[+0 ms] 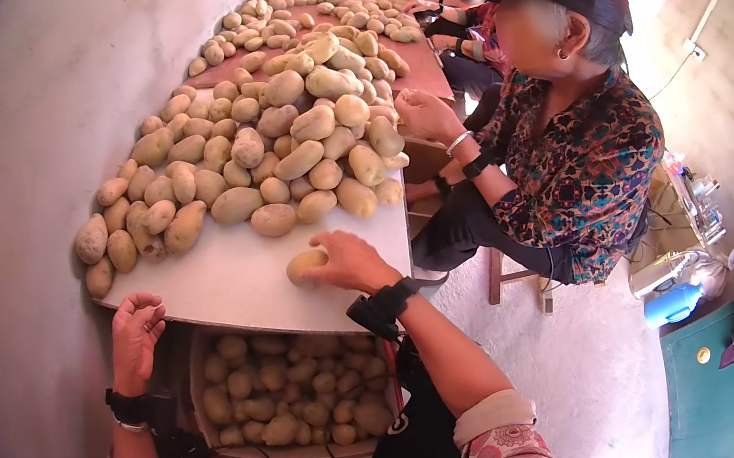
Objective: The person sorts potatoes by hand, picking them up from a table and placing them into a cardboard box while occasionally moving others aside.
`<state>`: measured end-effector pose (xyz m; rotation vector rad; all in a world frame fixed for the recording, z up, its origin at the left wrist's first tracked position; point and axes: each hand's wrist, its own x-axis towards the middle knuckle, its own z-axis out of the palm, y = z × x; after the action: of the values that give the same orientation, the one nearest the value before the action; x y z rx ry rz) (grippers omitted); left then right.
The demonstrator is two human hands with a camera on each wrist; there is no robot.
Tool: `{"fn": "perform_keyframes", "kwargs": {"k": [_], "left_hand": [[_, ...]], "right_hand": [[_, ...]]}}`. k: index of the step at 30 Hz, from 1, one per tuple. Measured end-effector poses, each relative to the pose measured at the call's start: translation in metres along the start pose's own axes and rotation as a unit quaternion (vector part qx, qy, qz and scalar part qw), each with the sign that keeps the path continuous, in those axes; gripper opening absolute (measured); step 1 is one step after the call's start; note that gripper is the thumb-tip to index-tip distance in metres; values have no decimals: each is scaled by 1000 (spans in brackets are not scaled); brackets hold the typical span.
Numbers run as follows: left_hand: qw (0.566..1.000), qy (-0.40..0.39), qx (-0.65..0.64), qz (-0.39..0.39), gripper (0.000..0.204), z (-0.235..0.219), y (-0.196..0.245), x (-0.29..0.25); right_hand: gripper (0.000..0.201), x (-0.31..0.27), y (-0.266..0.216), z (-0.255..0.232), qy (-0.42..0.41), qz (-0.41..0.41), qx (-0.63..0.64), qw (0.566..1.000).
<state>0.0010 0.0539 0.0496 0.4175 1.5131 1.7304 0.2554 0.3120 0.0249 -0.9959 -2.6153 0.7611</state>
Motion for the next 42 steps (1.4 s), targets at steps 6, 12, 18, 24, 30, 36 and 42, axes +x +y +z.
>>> {"fn": "perform_keyframes", "kwargs": {"k": [6, 12, 18, 24, 30, 36, 42], "left_hand": [[1000, -4, -1, -2, 13, 7, -4, 1], [1000, -11, -3, 0, 12, 11, -4, 1], [1000, -8, -6, 3, 12, 11, -3, 1], [1000, -6, -12, 5, 13, 3, -5, 0], [1000, -5, -15, 9, 14, -2, -5, -5], [1000, -4, -9, 13, 13, -5, -3, -6], [1000, -1, -12, 15, 13, -8, -2, -5]], "right_hand": [[62, -27, -17, 23, -17, -134, -39, 990], [58, -37, -39, 27, -47, -133, -27, 990], [56, -37, -39, 26, -52, -132, -36, 989], [60, -39, -36, 26, -18, -122, -6, 992], [53, -28, -21, 9, 112, -83, -9, 990], [49, -26, -18, 4, 64, -36, 11, 997], [51, -23, 2, 17, 145, -8, -152, 978]]}}
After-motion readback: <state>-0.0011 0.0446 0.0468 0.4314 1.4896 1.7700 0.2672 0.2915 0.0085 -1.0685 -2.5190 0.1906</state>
